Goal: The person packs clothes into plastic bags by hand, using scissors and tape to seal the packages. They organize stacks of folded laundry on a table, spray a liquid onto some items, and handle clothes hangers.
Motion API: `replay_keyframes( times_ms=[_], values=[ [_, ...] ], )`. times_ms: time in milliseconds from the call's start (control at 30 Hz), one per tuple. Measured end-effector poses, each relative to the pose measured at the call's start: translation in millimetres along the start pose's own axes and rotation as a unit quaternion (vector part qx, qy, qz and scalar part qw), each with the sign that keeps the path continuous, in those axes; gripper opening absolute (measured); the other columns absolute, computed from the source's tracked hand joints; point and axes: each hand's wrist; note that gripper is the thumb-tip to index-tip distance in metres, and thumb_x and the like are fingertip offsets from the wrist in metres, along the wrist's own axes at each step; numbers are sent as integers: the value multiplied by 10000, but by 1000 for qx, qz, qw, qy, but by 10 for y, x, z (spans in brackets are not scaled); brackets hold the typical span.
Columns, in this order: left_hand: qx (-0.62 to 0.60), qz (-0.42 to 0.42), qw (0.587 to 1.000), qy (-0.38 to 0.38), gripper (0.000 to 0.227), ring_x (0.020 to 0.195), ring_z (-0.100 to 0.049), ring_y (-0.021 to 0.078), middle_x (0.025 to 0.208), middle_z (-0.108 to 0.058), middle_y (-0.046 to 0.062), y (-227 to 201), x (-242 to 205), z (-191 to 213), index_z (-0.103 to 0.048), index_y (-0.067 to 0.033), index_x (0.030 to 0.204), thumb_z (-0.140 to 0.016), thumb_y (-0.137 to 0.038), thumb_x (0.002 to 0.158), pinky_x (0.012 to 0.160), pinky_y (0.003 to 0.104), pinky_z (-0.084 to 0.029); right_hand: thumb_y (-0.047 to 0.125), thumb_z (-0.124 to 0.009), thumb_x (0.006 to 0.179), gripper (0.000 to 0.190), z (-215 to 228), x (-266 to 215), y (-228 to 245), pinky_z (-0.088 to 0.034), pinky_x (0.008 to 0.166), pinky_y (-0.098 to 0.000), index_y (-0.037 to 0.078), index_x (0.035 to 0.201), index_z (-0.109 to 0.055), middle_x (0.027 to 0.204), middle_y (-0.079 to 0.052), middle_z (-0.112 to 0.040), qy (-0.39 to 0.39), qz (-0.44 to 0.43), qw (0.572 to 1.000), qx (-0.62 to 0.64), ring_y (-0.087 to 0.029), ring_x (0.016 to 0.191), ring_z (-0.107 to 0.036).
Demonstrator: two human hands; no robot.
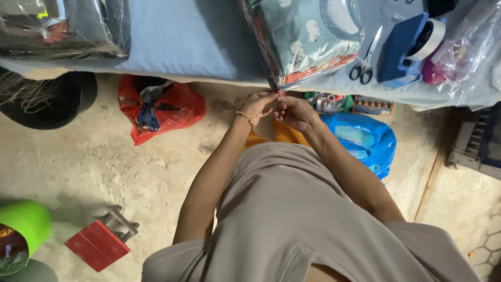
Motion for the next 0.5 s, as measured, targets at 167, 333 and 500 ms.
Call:
replay_keyframes(
  times_ms=[167,333,500],
  values=[
    [-49,-28,998,-11,172,632,-647,63,767,-700,-54,-46,-86,-199,-762,-131,919,-747,-302,912,533,186,-401,241,-631,1009,213,11,-10,-95,-501,673,-326,103,847,-632,685,0,-553,9,16,1000,23,-213,706,-627],
    [-57,-98,993,-38,255,560,-631,78,722,-688,-15,195,74,-284,-751,-48,897,-753,-299,942,479,192,-420,202,-593,1057,217,-26,-13,-235,-509,719,-304,60,907,-661,785,-16,-632,-37,168,983,-58,-146,728,-584],
    [97,-226,961,-129,293,680,-668,79,821,-767,49,294,239,-254,-770,24,935,-773,-269,919,578,213,-515,124,-564,1049,185,-254,-199,-193,-500,652,-347,6,979,-687,754,-75,-659,-169,323,815,-449,-180,690,-603]
  ],
)
Point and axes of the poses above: each hand's wrist, its own x-axis towards the middle knuckle, its own z-axis out of the back of the hand, y = z × x
